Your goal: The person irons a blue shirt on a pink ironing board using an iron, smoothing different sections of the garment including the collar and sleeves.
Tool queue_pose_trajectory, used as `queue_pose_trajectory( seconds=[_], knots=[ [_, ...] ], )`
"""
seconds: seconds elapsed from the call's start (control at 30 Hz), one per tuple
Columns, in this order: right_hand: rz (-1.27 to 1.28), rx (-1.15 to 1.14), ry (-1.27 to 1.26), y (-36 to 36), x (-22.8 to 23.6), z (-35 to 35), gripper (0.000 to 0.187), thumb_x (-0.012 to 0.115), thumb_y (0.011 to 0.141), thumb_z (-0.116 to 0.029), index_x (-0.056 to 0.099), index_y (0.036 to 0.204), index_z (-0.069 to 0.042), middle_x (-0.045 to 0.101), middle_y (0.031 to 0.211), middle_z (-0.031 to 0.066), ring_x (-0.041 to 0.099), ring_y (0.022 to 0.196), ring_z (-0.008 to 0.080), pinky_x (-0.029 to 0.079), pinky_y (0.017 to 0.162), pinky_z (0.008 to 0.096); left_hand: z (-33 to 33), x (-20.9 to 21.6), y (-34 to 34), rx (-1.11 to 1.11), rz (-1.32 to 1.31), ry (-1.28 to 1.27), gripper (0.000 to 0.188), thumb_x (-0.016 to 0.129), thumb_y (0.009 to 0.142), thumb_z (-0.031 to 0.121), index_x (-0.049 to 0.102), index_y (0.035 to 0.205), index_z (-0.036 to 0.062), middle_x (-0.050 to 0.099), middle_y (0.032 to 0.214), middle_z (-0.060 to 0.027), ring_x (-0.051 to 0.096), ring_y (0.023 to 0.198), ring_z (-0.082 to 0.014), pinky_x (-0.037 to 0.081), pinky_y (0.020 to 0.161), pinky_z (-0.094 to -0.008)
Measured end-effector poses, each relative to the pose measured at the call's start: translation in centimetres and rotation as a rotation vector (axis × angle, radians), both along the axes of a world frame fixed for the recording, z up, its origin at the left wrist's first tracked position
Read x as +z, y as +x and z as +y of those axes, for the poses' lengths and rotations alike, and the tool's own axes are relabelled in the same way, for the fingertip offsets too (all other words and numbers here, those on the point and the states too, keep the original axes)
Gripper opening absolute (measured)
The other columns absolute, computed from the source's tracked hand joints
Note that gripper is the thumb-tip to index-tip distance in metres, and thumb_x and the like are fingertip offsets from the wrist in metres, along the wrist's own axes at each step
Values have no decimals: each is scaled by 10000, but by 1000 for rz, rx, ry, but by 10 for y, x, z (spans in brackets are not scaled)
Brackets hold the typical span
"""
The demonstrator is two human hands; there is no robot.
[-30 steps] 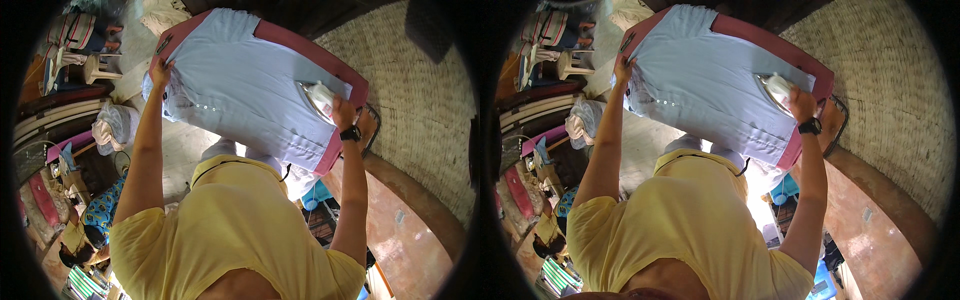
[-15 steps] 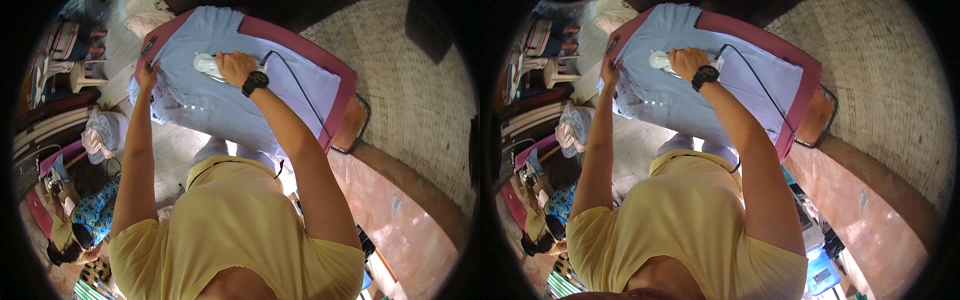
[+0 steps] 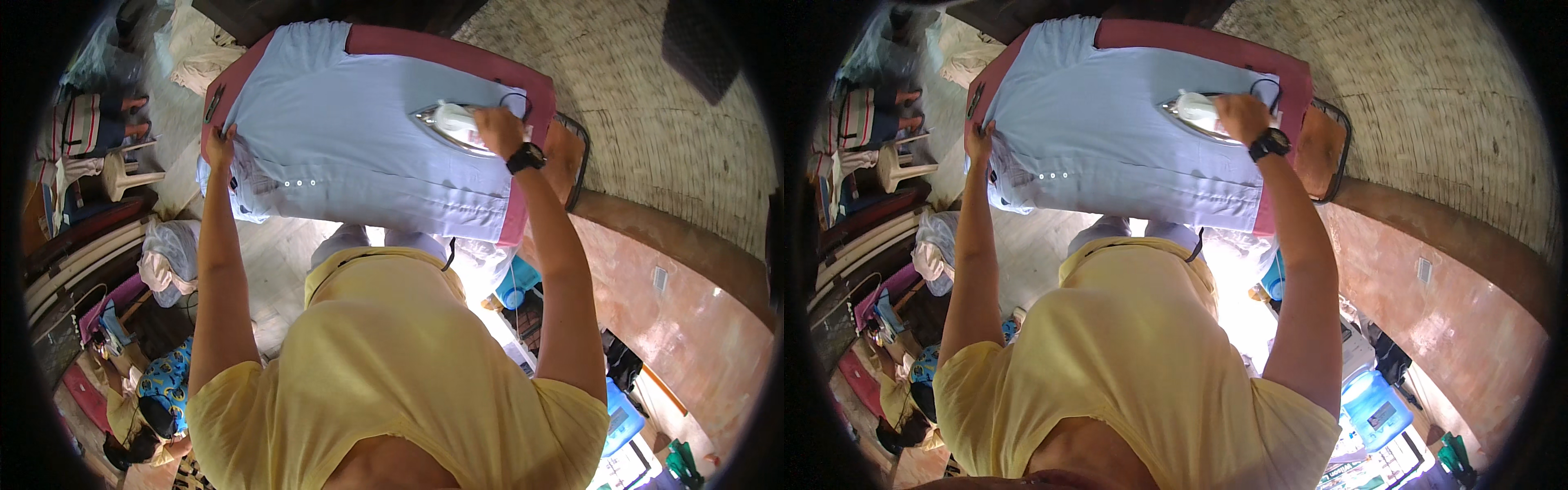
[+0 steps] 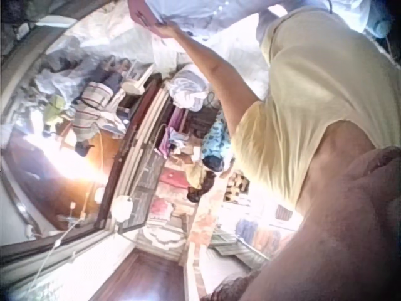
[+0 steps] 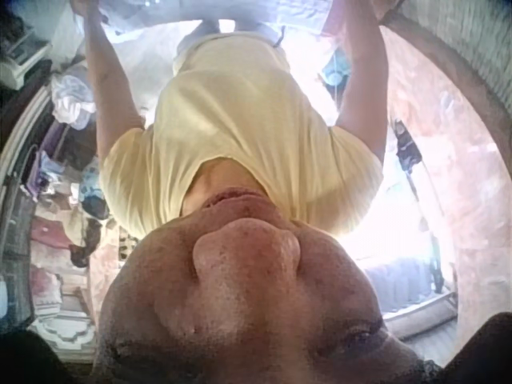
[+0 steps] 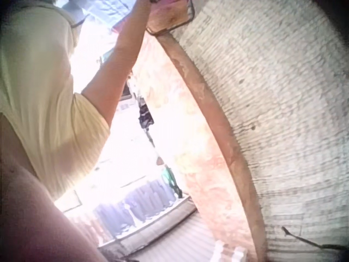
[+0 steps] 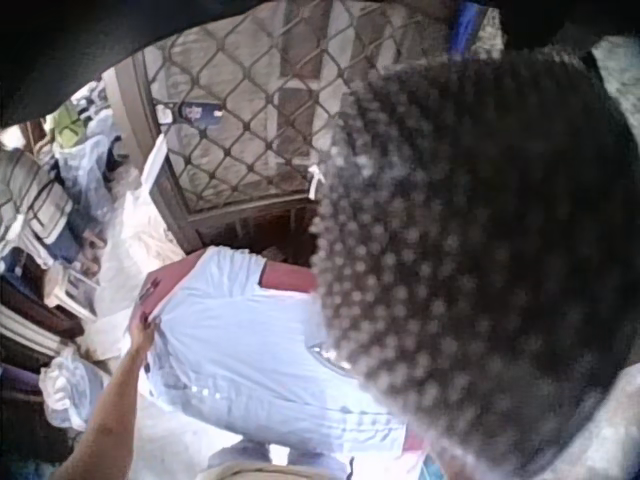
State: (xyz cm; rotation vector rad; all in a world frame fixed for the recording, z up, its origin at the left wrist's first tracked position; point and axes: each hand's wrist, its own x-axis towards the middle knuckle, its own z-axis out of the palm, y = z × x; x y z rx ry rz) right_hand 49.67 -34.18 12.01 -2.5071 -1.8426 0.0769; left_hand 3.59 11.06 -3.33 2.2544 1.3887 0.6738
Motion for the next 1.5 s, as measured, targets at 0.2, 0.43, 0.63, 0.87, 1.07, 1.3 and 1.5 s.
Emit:
queue_pose_trajectory(
  seconds=[0.2, 0.43, 0.63, 0.87, 1.07, 1.3, 1.5],
  knots=[
    [320, 67, 53, -144, 14, 116, 183, 589, 858, -246, 712, 865, -110, 710, 776, 137, 706, 744, 327, 562, 667, 468, -2, -10, -13, -29, -142, -153, 492, 726, 906, 328, 600, 1194, -50, 704, 1056, -164, 660, 962, -238, 482, 875, -334],
    [318, -11, 50, -162, 12, 100, 302, 507, 904, -257, 742, 811, -89, 719, 795, 159, 710, 733, 337, 558, 638, 492, 31, -38, -36, -91, -282, -71, 399, 744, 897, 321, 619, 1090, -4, 700, 983, -127, 655, 902, -212, 486, 816, -333],
    [63, -2, -62, -54, -5, -58, 268, 554, 894, -292, 680, 758, -98, 660, 694, 136, 669, 679, 348, 539, 634, 490, 24, -24, -18, -80, -123, -120, 395, 754, 884, 330, 626, 1055, -1, 701, 953, -123, 652, 873, -213, 482, 802, -330],
    [177, -337, -8, -60, -5, -62, 449, 420, 935, -376, 712, 754, -87, 667, 697, 202, 670, 681, 401, 545, 692, 522, 5, 0, -10, 15, 51, -94, 599, 743, 855, 475, 636, 1142, -40, 709, 1041, -183, 677, 988, -293, 488, 873, -357],
    [249, -278, 25, -64, 6, -58, 414, 439, 941, -347, 687, 757, -71, 673, 711, 189, 665, 678, 401, 540, 672, 516, -2, 1, -5, -49, -126, -126, 435, 767, 887, 300, 613, 1106, -43, 681, 1027, -116, 627, 944, -182, 468, 856, -277],
    [411, -4, 40, -129, 19, 36, 600, 590, 855, -644, 720, 851, -58, 687, 723, 194, 677, 701, 391, 537, 653, 487, -21, 6, -10, -60, -320, 48, 476, 808, 822, 336, 557, 1050, 2, 582, 906, -126, 558, 802, -257, 461, 730, -373],
    [530, -75, -35, -182, 32, 117, 697, 629, 797, -712, 726, 976, -45, 703, 786, 213, 687, 773, 405, 545, 707, 488, -142, 44, 5, -7, 100, 191, 467, 813, 781, 312, 582, 1009, -24, 594, 941, -215, 578, 857, -405, 462, 768, -488]
  ],
)
